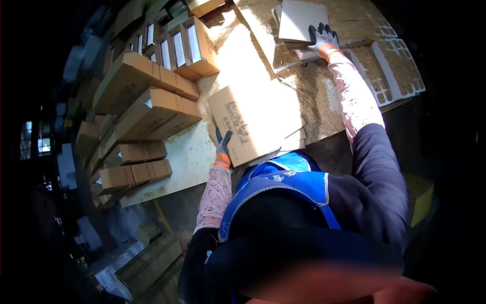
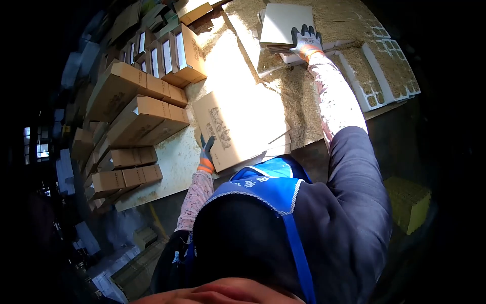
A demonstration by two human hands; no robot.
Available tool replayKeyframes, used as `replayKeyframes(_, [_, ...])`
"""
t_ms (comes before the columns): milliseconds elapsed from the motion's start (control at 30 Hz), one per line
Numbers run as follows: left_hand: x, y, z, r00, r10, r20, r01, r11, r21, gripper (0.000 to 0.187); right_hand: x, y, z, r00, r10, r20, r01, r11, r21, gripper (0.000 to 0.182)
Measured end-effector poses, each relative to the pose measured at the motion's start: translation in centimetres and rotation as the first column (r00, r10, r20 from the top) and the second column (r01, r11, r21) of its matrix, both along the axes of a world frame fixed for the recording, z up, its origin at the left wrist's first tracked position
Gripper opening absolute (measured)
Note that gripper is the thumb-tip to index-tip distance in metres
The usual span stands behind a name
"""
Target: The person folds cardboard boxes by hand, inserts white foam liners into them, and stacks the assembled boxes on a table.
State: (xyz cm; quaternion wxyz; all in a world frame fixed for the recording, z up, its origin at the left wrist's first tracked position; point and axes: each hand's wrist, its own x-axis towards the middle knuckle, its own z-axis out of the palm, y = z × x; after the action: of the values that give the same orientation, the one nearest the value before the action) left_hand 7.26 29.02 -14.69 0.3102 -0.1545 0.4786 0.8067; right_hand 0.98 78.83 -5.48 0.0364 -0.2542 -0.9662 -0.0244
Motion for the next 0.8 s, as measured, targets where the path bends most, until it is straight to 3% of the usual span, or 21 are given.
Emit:
replayKeyframes(33, [-0.1, -0.1, 0.2, 0.998, 0.002, 0.064, -0.002, 1.0, -0.009, 0.049, 0.0, 0.8, -0.8, 0.997, 0.065, -0.036, -0.064, 0.998, 0.009, 0.061])
replayKeyframes(133, [-0.2, -0.5, -1.0, 0.999, -0.012, 0.043, 0.013, 1.0, -0.026, 0.044, 1.5, 1.5, -1.6, 0.954, 0.282, -0.101, -0.266, 0.952, 0.149, 0.044])
replayKeyframes(167, [-0.4, -0.7, -1.7, 0.999, -0.005, 0.045, 0.006, 1.0, -0.023, 0.044, 2.1, 2.2, -3.0, 0.925, 0.318, -0.209, -0.284, 0.943, 0.176, 0.037])
replayKeyframes(300, [-0.2, -0.6, -1.7, 0.999, -0.022, 0.041, 0.023, 0.999, -0.028, 0.042, 4.8, 2.5, -2.7, 0.91, 0.33, -0.252, -0.311, 0.944, 0.113, 0.032])
replayKeyframes(400, [-0.1, -0.5, -1.0, 1.0, -0.028, 0.004, 0.028, 0.997, -0.069, 0.041, 5.3, 4.0, -1.0, 0.869, 0.427, -0.249, -0.432, 0.901, 0.038, 0.034])
replayKeyframes(467, [-0.1, -0.4, -1.1, 0.999, -0.021, 0.029, 0.022, 0.999, -0.038, 0.04, 6.4, 3.8, 0.9, 0.881, 0.385, -0.275, -0.43, 0.894, -0.129, 0.036])
replayKeyframes(500, [0.1, -0.4, -0.9, 0.999, -0.023, 0.03, 0.024, 0.999, -0.04, 0.04, 6.6, 3.4, 1.7, 0.94, 0.287, -0.183, -0.315, 0.938, -0.145, 0.052])
replayKeyframes(533, [0.1, -0.3, -0.6, 0.999, -0.005, 0.046, 0.007, 0.999, -0.035, 0.041, 6.5, 3.0, 2.4, 0.941, 0.285, -0.184, -0.313, 0.939, -0.144, 0.052])
replayKeyframes(567, [0.1, -0.1, -0.4, 0.998, 0.013, 0.061, -0.011, 1.0, -0.029, 0.043, 6.2, 2.6, 3.0, 0.958, -0.09, -0.271, -0.048, 0.884, -0.465, 0.062])
replayKeyframes(600, [0.1, 0.0, -0.7, 0.998, 0.012, 0.06, -0.01, 1.0, -0.028, 0.043, 6.0, 2.4, 3.3, 0.862, -0.458, -0.219, 0.154, 0.647, -0.747, 0.074])
replayKeyframes(633, [0.1, -0.2, -1.1, 0.999, 0.004, 0.044, -0.003, 0.999, -0.036, 0.044, 4.2, 4.5, -0.8, 0.824, -0.46, -0.33, 0.152, 0.741, -0.654, 0.09])
replayKeyframes(667, [-0.1, -0.4, -1.2, 1.0, -0.004, 0.025, 0.005, 0.999, -0.044, 0.045, 3.8, 5.5, -1.6, 0.822, -0.462, -0.334, 0.149, 0.74, -0.656, 0.09])
replayKeyframes(767, [0.2, 0.5, -0.2, 0.995, 0.04, -0.093, -0.047, 0.996, -0.073, 0.046, 2.5, 7.3, -2.9, 0.932, -0.322, -0.169, 0.016, 0.502, -0.865, 0.091])
replayKeyframes(800, [0.0, 0.0, -0.6, 0.995, 0.043, -0.092, -0.05, 0.996, -0.075, 0.046, 2.3, 8.5, -4.1, 0.932, -0.32, -0.168, 0.015, 0.501, -0.865, 0.091])
